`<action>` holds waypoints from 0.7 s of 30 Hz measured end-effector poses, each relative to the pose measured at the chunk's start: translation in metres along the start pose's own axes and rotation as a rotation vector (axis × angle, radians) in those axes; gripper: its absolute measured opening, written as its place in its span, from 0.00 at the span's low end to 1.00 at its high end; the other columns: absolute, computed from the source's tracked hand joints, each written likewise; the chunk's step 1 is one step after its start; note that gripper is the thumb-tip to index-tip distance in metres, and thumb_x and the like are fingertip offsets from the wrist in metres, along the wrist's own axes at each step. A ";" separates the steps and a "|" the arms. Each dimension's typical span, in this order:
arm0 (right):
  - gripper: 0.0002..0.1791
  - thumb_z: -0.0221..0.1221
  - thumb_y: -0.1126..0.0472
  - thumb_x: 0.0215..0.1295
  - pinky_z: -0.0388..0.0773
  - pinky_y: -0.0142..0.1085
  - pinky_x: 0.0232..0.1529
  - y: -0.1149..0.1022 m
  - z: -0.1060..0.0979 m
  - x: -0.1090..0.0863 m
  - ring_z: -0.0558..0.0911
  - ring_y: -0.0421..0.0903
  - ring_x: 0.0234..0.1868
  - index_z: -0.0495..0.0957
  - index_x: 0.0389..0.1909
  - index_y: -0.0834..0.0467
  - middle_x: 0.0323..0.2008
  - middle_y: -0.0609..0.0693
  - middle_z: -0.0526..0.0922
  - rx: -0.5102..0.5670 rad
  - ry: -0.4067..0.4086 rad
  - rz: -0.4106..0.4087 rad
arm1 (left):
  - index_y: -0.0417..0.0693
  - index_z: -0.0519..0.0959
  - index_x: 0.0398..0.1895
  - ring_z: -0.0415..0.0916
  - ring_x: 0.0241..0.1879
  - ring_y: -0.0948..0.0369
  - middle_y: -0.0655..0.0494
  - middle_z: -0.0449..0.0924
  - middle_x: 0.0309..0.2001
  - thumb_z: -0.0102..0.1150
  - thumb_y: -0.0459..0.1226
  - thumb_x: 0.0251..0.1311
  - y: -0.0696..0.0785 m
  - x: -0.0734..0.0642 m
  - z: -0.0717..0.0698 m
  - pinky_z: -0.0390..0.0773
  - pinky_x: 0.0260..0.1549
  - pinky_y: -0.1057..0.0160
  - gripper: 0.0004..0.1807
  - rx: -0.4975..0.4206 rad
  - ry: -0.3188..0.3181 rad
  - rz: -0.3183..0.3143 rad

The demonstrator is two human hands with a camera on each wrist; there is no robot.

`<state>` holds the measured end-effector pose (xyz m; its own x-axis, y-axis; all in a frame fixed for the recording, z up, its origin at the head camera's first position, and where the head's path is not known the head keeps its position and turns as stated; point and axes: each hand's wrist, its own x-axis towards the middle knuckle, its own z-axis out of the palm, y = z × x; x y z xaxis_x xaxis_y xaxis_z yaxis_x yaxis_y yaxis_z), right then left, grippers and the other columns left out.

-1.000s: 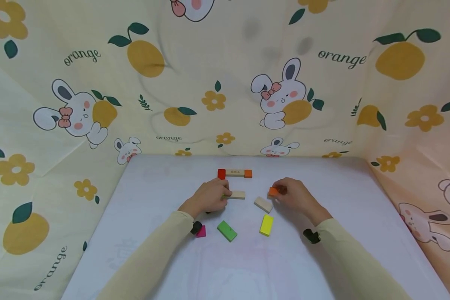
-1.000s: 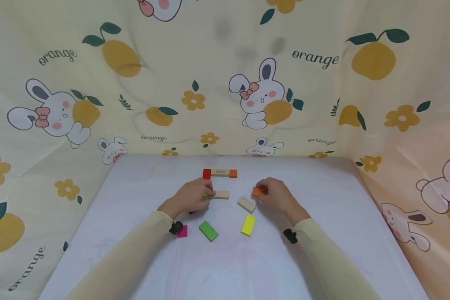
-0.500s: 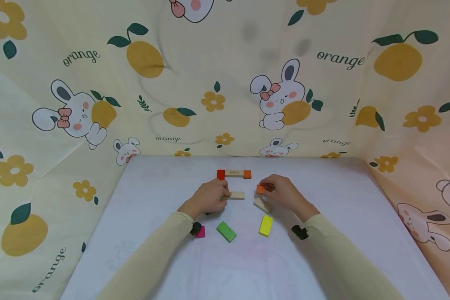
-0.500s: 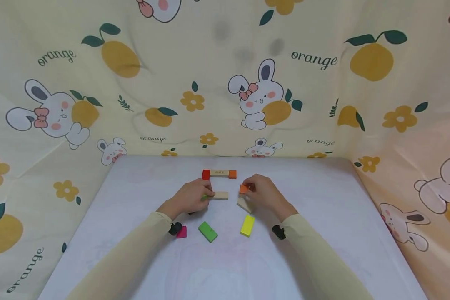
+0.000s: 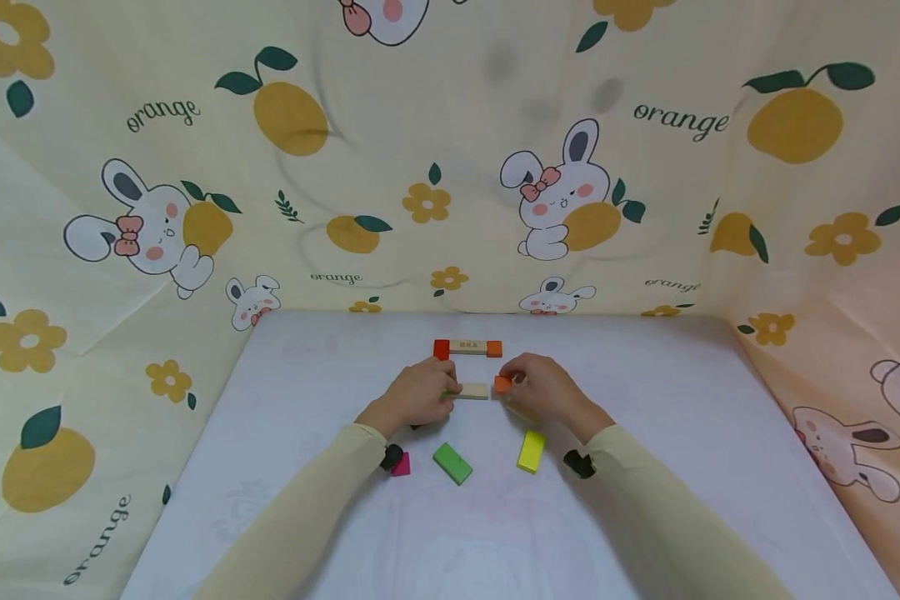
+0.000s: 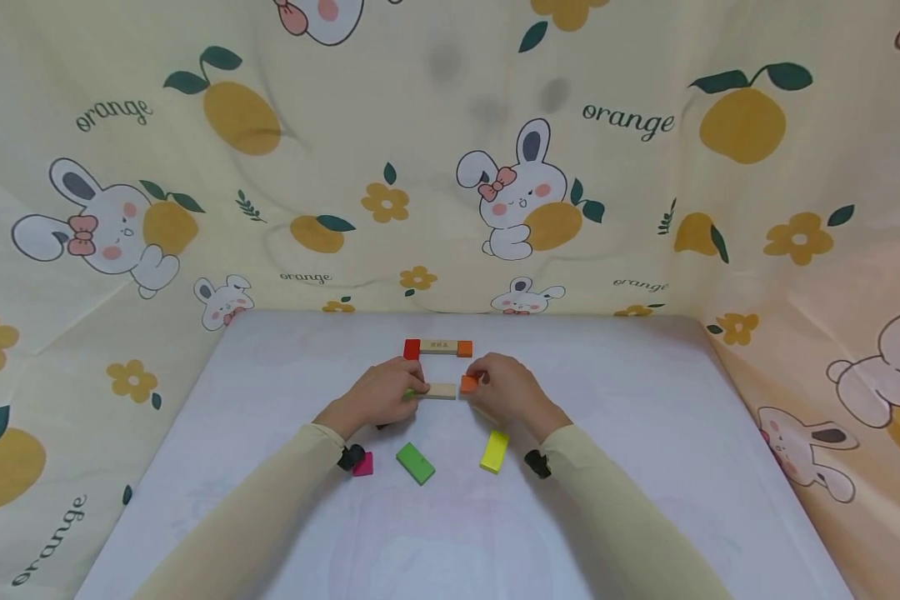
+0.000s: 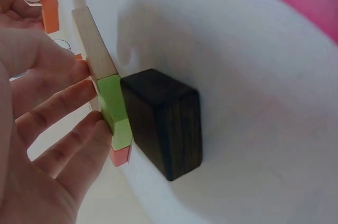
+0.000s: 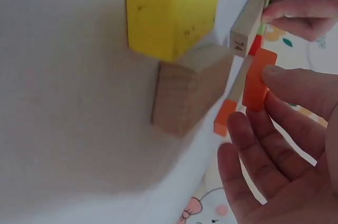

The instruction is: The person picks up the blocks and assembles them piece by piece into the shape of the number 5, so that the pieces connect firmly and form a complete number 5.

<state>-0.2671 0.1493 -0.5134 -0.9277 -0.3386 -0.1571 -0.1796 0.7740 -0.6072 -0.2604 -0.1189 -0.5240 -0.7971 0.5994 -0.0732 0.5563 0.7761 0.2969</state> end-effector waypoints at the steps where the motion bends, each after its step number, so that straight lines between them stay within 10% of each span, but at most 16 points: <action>1: 0.17 0.72 0.59 0.68 0.81 0.50 0.55 -0.001 0.002 0.001 0.79 0.52 0.50 0.89 0.56 0.53 0.49 0.48 0.85 -0.004 -0.003 0.001 | 0.52 0.90 0.60 0.70 0.47 0.62 0.63 0.80 0.51 0.65 0.38 0.69 0.000 -0.001 0.000 0.78 0.40 0.65 0.18 0.001 0.003 0.001; 21: 0.13 0.74 0.61 0.69 0.80 0.46 0.51 0.001 0.021 0.009 0.78 0.51 0.44 0.89 0.53 0.54 0.42 0.47 0.83 0.000 -0.039 0.008 | 0.52 0.90 0.60 0.70 0.47 0.62 0.63 0.80 0.50 0.66 0.37 0.70 0.001 -0.001 0.000 0.78 0.41 0.65 0.17 0.000 0.011 -0.008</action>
<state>-0.2684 0.1362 -0.5320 -0.9157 -0.3529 -0.1924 -0.1720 0.7766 -0.6060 -0.2587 -0.1188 -0.5240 -0.8042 0.5907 -0.0656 0.5495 0.7811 0.2966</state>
